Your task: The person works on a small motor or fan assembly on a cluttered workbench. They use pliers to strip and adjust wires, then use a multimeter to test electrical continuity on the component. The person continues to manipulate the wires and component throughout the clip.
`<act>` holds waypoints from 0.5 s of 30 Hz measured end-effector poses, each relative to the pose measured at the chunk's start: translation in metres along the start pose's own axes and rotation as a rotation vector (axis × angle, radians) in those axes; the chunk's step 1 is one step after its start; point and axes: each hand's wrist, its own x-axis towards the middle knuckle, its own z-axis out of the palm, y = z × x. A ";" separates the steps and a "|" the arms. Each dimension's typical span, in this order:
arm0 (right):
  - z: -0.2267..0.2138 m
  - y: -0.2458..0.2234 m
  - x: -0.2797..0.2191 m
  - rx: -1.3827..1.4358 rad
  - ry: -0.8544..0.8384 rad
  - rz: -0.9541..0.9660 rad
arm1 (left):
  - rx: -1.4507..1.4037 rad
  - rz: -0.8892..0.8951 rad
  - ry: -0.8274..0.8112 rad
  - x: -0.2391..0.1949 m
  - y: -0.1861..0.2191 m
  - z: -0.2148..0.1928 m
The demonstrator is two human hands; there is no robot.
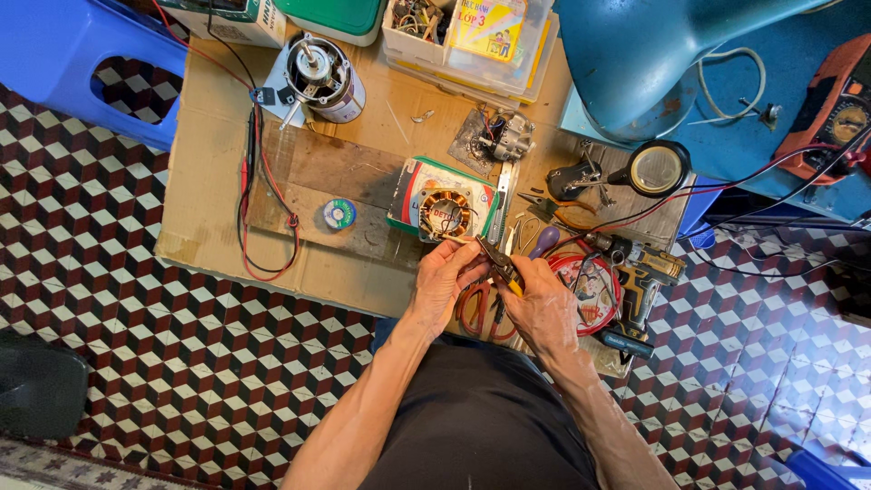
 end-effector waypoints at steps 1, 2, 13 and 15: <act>0.000 0.000 0.000 0.013 -0.001 0.003 | 0.001 -0.003 0.001 0.000 0.000 0.000; 0.000 0.001 0.000 -0.003 -0.023 0.022 | 0.001 -0.005 0.001 0.000 0.001 0.000; 0.007 0.003 0.003 0.077 -0.019 0.040 | 0.003 0.007 0.045 0.000 0.000 0.004; 0.011 0.002 0.000 0.179 -0.059 0.128 | 0.025 0.017 0.060 0.000 0.000 0.005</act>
